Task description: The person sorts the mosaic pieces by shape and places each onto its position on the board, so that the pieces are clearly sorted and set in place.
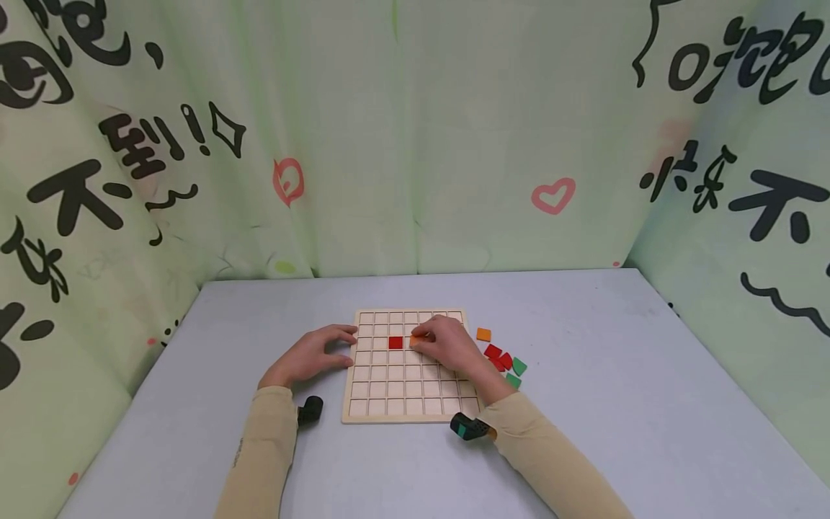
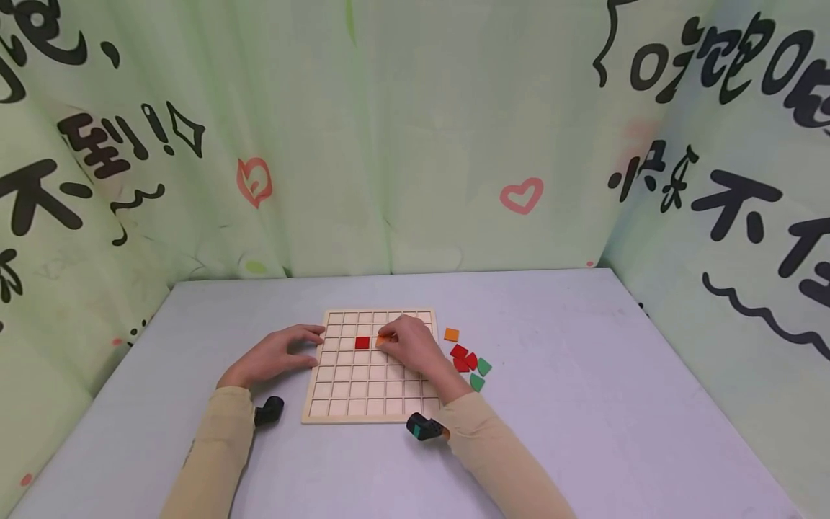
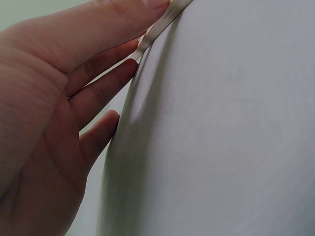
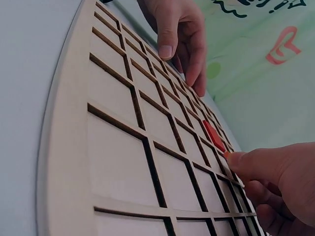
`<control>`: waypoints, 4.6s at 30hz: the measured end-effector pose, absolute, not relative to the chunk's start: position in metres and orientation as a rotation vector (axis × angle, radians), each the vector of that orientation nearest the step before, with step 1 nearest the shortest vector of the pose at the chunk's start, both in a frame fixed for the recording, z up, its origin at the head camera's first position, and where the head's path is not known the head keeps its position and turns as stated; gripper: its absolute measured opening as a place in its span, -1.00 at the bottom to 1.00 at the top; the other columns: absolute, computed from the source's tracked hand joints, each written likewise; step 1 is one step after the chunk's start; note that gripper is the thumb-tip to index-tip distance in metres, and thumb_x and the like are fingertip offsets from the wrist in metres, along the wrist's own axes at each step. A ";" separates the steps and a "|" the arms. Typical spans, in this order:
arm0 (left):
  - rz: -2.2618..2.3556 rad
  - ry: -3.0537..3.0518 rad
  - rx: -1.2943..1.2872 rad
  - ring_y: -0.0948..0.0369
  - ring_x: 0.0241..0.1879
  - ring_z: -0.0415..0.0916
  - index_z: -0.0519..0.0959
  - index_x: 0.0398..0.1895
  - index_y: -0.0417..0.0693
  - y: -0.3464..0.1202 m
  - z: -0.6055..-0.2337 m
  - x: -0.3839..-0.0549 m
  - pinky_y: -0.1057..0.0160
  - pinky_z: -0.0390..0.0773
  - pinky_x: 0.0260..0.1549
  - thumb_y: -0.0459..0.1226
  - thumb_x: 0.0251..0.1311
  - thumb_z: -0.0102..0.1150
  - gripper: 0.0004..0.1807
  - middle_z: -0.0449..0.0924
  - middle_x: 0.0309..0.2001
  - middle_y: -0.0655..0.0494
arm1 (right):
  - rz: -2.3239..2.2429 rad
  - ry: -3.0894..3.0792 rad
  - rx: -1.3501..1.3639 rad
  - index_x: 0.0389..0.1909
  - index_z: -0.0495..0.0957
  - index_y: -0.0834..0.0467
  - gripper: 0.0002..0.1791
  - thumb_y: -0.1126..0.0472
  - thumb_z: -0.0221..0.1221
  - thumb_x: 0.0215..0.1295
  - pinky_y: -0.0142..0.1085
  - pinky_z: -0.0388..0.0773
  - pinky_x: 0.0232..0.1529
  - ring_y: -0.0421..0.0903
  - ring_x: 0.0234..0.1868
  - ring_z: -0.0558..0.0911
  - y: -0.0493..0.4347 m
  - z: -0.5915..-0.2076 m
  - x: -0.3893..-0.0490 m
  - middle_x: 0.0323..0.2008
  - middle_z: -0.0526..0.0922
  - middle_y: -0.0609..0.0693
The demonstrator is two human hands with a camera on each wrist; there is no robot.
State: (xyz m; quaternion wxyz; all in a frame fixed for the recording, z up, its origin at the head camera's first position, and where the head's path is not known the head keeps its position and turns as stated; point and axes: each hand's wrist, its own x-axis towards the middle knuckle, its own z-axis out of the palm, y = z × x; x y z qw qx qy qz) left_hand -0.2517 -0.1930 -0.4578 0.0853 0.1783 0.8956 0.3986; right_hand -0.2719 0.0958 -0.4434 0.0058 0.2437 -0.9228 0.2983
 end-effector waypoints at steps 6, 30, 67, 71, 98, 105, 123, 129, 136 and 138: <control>1.182 2.669 0.538 -0.01 0.41 0.18 0.61 0.04 -0.08 -0.193 -0.458 -0.252 -0.05 0.22 0.36 -0.21 0.11 0.42 -0.58 0.38 0.35 0.07 | 0.917 -2.910 0.770 -0.08 0.71 0.21 -0.77 0.26 0.30 0.25 -0.31 0.50 -0.26 -0.12 -0.29 0.49 0.091 -0.442 -0.273 -0.20 0.67 0.02; 1.175 2.678 0.549 0.01 0.40 0.20 0.61 0.03 -0.08 -0.193 -0.456 -0.251 -0.03 0.23 0.35 -0.21 0.10 0.42 -0.59 0.39 0.34 0.08 | 0.986 -2.908 0.783 -0.08 0.70 0.22 -0.78 0.31 0.27 0.25 -0.26 0.52 -0.21 -0.09 -0.21 0.50 0.093 -0.441 -0.272 -0.21 0.62 0.01; 1.192 2.679 0.572 0.01 0.39 0.21 0.62 0.03 -0.08 -0.195 -0.457 -0.251 -0.03 0.22 0.36 -0.22 0.09 0.42 -0.59 0.40 0.34 0.08 | 1.040 -2.908 0.699 -0.11 0.68 0.21 -0.79 0.28 0.29 0.23 -0.31 0.55 -0.19 -0.15 -0.27 0.52 0.098 -0.443 -0.274 -0.24 0.61 -0.04; 1.195 2.678 0.579 0.01 0.39 0.21 0.61 0.03 -0.07 -0.195 -0.459 -0.251 -0.04 0.22 0.36 -0.22 0.09 0.42 -0.60 0.40 0.33 0.08 | 1.055 -2.913 0.694 -0.12 0.68 0.21 -0.79 0.27 0.30 0.23 -0.30 0.56 -0.18 -0.14 -0.26 0.52 0.098 -0.443 -0.274 -0.25 0.60 -0.04; 1.195 2.680 0.575 0.02 0.39 0.21 0.61 0.03 -0.07 -0.195 -0.460 -0.252 -0.03 0.22 0.36 -0.22 0.09 0.42 -0.59 0.40 0.34 0.09 | 1.143 -2.909 0.236 0.13 0.56 0.20 -0.60 0.14 0.24 0.33 -0.03 0.57 0.06 0.12 0.07 0.54 0.185 -0.440 -0.274 0.07 0.56 0.17; 1.198 2.680 0.584 0.03 0.39 0.22 0.61 0.03 -0.07 -0.195 -0.460 -0.251 -0.02 0.23 0.36 -0.22 0.10 0.42 -0.59 0.40 0.33 0.09 | 1.147 -2.978 0.126 0.18 0.52 0.24 -0.55 0.13 0.22 0.33 -0.20 0.63 -0.13 0.11 -0.01 0.53 0.202 -0.445 -0.278 0.07 0.55 0.22; 1.205 2.676 0.582 0.02 0.39 0.21 0.61 0.03 -0.08 -0.194 -0.459 -0.252 -0.02 0.21 0.37 -0.24 0.09 0.42 -0.59 0.40 0.33 0.08 | 0.959 -3.024 0.186 0.08 0.60 0.27 -0.61 0.18 0.26 0.28 -0.14 0.56 -0.11 0.04 -0.16 0.48 0.193 -0.452 -0.279 -0.08 0.57 0.17; 1.197 2.683 0.587 0.01 0.39 0.22 0.61 0.03 -0.07 -0.195 -0.459 -0.252 -0.02 0.23 0.36 -0.23 0.10 0.42 -0.60 0.40 0.33 0.08 | 0.903 -2.998 0.247 0.03 0.62 0.29 -0.63 0.19 0.28 0.25 -0.11 0.54 -0.14 0.05 -0.18 0.48 0.190 -0.451 -0.277 -0.07 0.57 0.21; 1.199 2.678 0.573 0.03 0.39 0.21 0.62 0.03 -0.06 -0.195 -0.460 -0.252 -0.01 0.22 0.36 -0.23 0.10 0.42 -0.60 0.40 0.34 0.10 | 0.880 -2.977 0.271 -0.01 0.65 0.27 -0.68 0.21 0.29 0.26 -0.13 0.54 -0.15 0.04 -0.20 0.48 0.188 -0.452 -0.277 -0.10 0.58 0.19; 1.198 2.677 0.573 0.03 0.40 0.21 0.61 0.03 -0.07 -0.195 -0.459 -0.252 -0.01 0.22 0.37 -0.23 0.10 0.42 -0.59 0.40 0.34 0.10 | 0.875 -2.969 0.279 -0.01 0.65 0.28 -0.68 0.22 0.28 0.26 -0.12 0.54 -0.15 0.04 -0.20 0.49 0.188 -0.452 -0.277 -0.10 0.58 0.20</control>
